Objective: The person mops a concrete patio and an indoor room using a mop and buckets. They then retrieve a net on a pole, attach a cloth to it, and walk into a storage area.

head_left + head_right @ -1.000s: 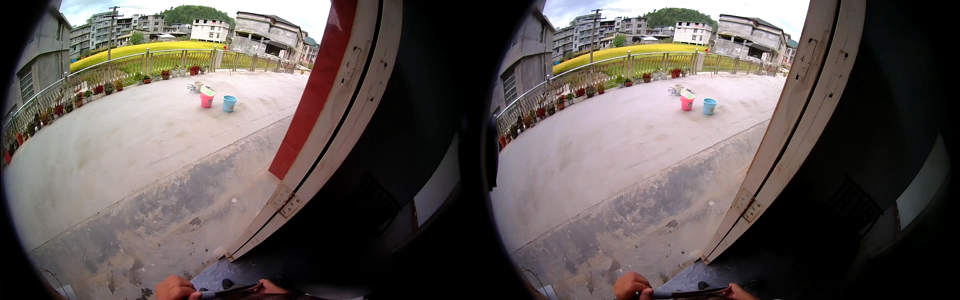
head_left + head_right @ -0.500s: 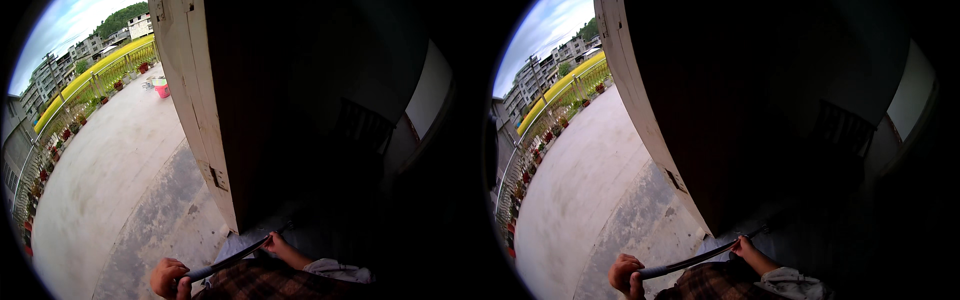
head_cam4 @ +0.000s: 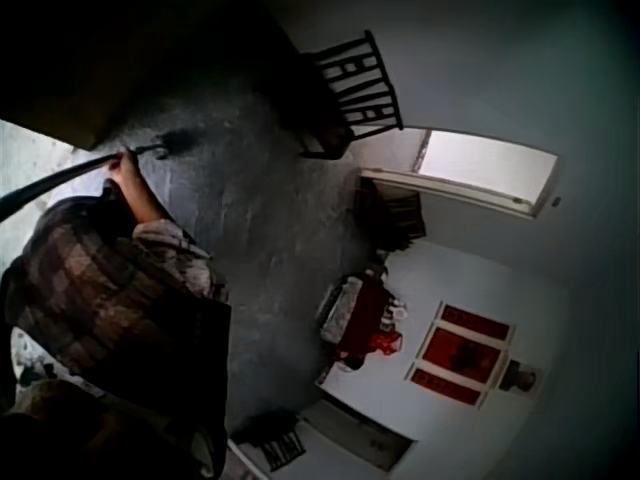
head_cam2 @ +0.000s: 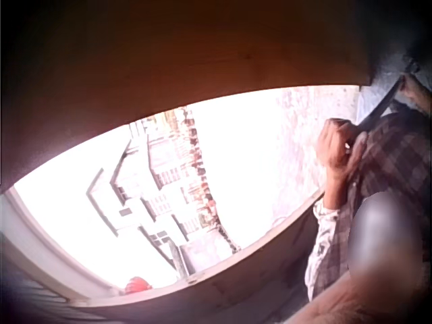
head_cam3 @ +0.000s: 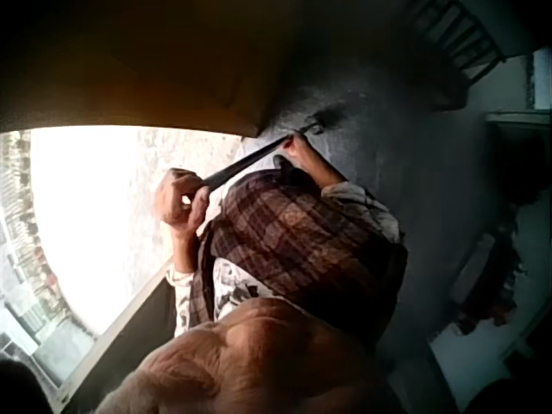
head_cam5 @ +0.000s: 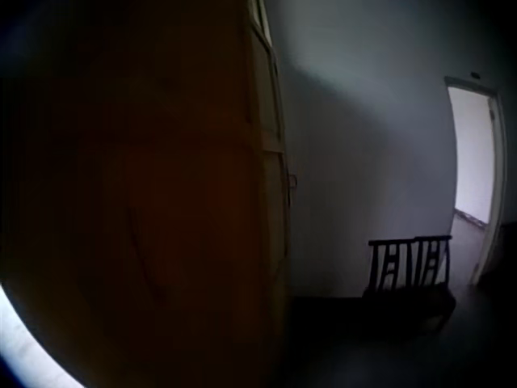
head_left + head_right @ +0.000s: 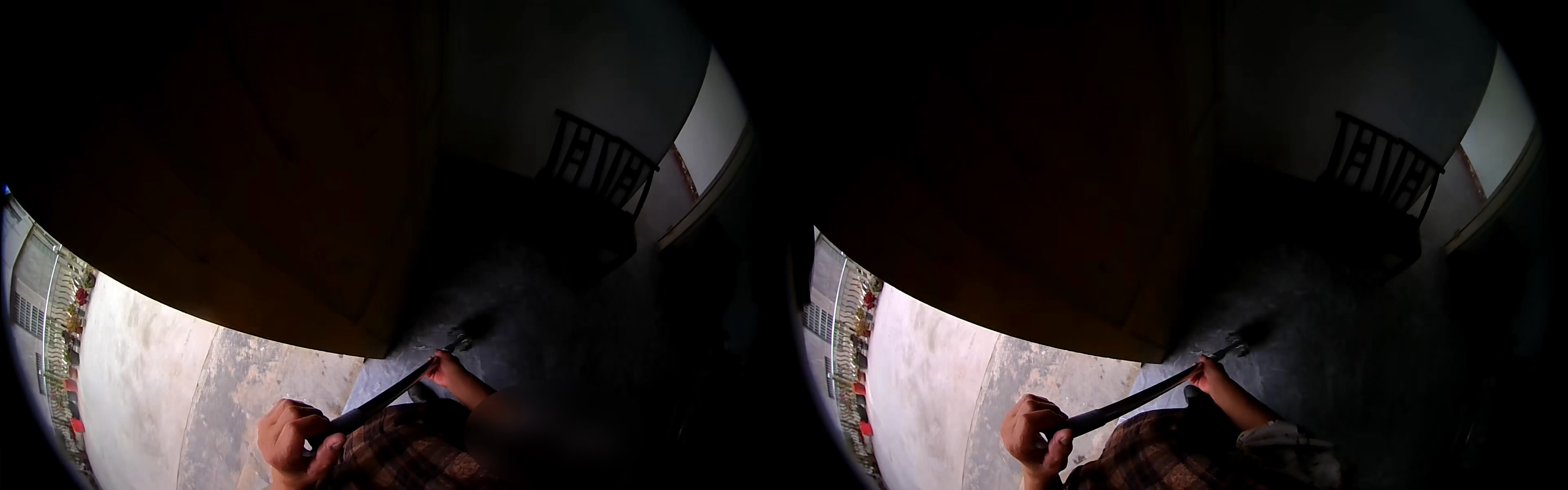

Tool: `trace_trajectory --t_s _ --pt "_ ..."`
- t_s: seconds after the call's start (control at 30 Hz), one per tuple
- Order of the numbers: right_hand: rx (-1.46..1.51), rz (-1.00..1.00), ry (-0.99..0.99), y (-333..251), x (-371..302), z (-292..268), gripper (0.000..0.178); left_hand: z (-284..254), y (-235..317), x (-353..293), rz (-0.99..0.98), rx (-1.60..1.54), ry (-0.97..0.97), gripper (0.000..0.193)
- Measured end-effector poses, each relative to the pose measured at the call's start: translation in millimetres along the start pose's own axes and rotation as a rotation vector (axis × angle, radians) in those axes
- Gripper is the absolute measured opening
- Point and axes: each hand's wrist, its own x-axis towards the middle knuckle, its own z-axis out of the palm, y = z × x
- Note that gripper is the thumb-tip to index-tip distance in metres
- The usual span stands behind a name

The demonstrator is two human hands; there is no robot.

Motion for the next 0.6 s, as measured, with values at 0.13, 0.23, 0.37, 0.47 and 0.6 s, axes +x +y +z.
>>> trace_trajectory --t_s 0.13,0.23,0.37,0.47,0.6 --pt "-0.057 0.008 0.011 -2 25 -17 0.019 18 -9 8 0.191 -0.005 -0.114 0.035" --pt "-0.378 0.154 0.06 -9 -43 24 0.027 16 -7 19 0.091 -0.135 -0.061 0.039" --pt "-0.64 0.296 0.071 17 -60 46 0.033 7 -13 18 0.058 -0.291 -0.116 0.044" --pt "-0.891 0.516 -0.07 41 -42 48 0.033 6 -25 -13 -0.059 -0.421 -0.22 0.034" --pt "-1.0 0.724 -0.434 81 -39 65 0.037 -12 -35 -46 -0.228 -0.707 -0.057 0.037"
